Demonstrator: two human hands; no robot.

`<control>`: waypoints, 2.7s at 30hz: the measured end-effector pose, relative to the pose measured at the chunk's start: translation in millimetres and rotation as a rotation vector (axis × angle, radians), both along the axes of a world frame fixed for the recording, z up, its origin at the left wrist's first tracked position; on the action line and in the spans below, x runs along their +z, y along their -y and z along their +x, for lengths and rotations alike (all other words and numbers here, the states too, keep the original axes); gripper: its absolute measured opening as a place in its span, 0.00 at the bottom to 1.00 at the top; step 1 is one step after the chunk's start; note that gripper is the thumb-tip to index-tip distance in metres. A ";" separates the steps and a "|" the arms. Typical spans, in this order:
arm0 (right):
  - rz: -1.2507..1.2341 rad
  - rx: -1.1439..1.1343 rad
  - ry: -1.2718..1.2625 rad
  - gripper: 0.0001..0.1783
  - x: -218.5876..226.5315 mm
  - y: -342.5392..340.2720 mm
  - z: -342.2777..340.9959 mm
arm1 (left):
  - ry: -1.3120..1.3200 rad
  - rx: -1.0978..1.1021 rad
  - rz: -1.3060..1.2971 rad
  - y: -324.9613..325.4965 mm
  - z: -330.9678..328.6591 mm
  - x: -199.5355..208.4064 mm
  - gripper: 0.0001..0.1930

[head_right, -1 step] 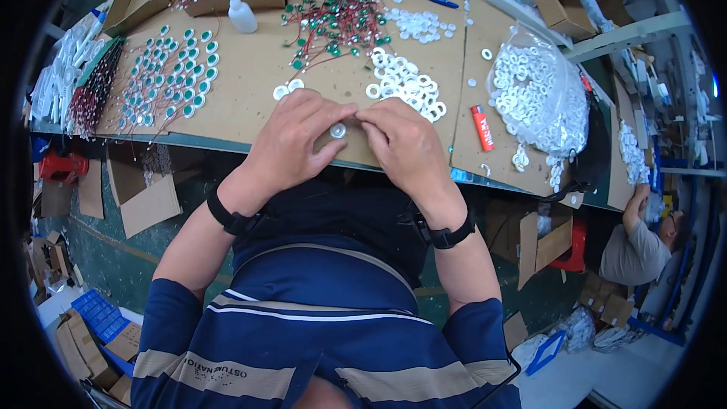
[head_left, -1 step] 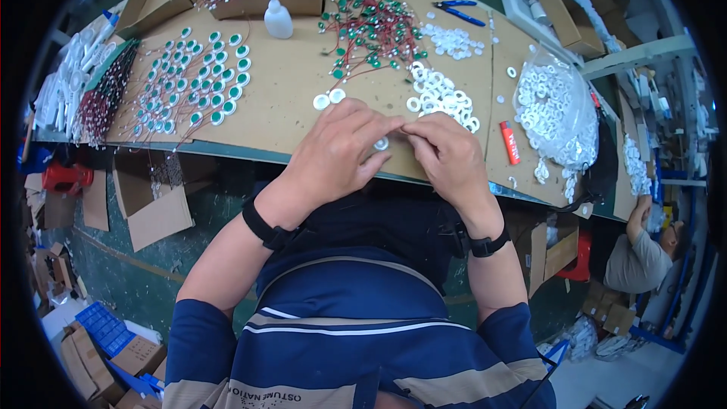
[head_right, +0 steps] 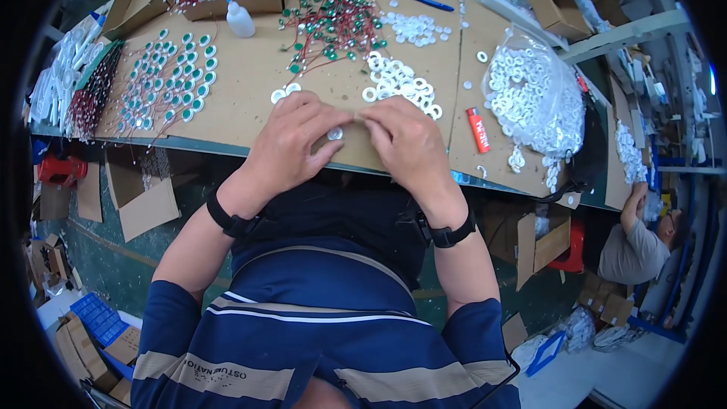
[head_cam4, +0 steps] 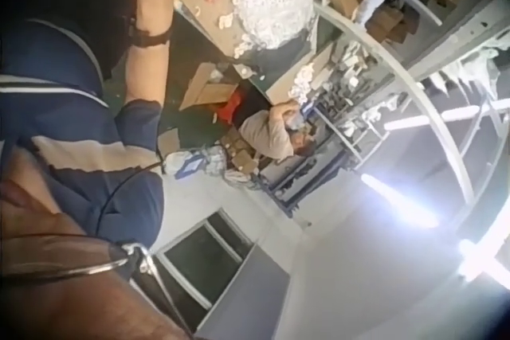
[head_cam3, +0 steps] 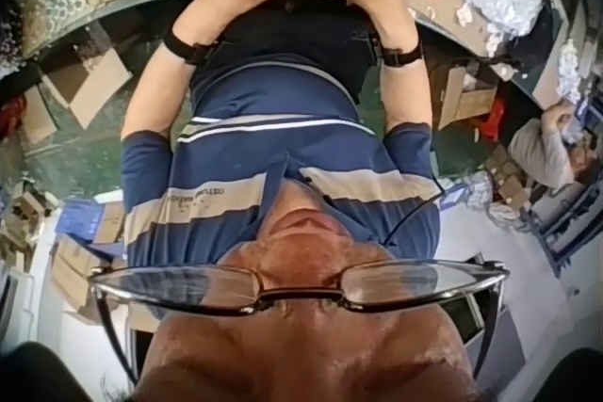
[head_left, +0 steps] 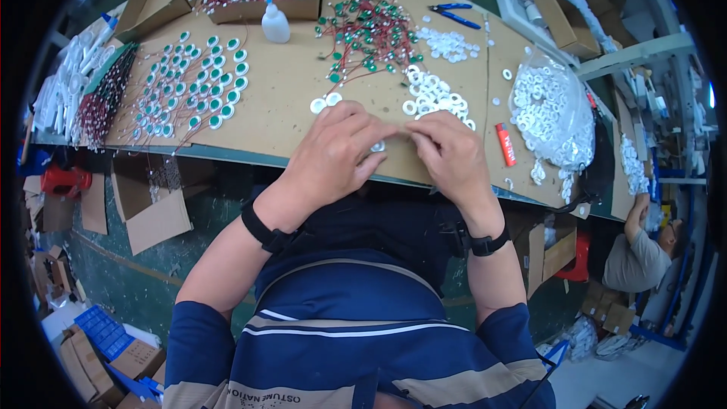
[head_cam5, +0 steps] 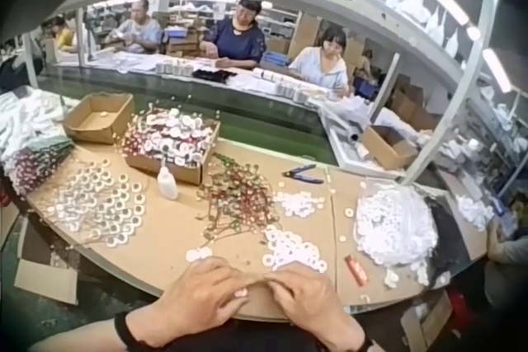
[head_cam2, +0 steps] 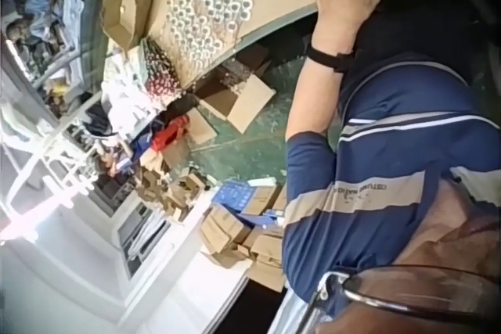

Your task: The person picks up a white plastic ring and a small metal disc by hand, fits the disc into the ring, and places the assembled unit onto the table, repeating the process.

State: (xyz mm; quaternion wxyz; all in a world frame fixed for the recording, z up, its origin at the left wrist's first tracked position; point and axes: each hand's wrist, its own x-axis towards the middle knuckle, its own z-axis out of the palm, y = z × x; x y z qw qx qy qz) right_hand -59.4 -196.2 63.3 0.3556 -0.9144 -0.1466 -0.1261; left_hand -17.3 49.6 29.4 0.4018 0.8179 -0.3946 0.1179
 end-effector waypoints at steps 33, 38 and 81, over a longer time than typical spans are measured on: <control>-0.369 -0.319 -0.155 0.09 14.3 86.6 101.7 | 0.108 0.083 0.219 47.5 17.7 0.0 0.17; -0.235 -0.254 -0.024 0.08 33.0 44.8 45.4 | 0.140 0.063 0.161 19.8 6.5 0.7 0.11; -0.091 -0.061 -0.184 0.12 -3.3 0.2 -22.6 | 0.005 0.122 0.054 9.4 1.5 -3.0 0.20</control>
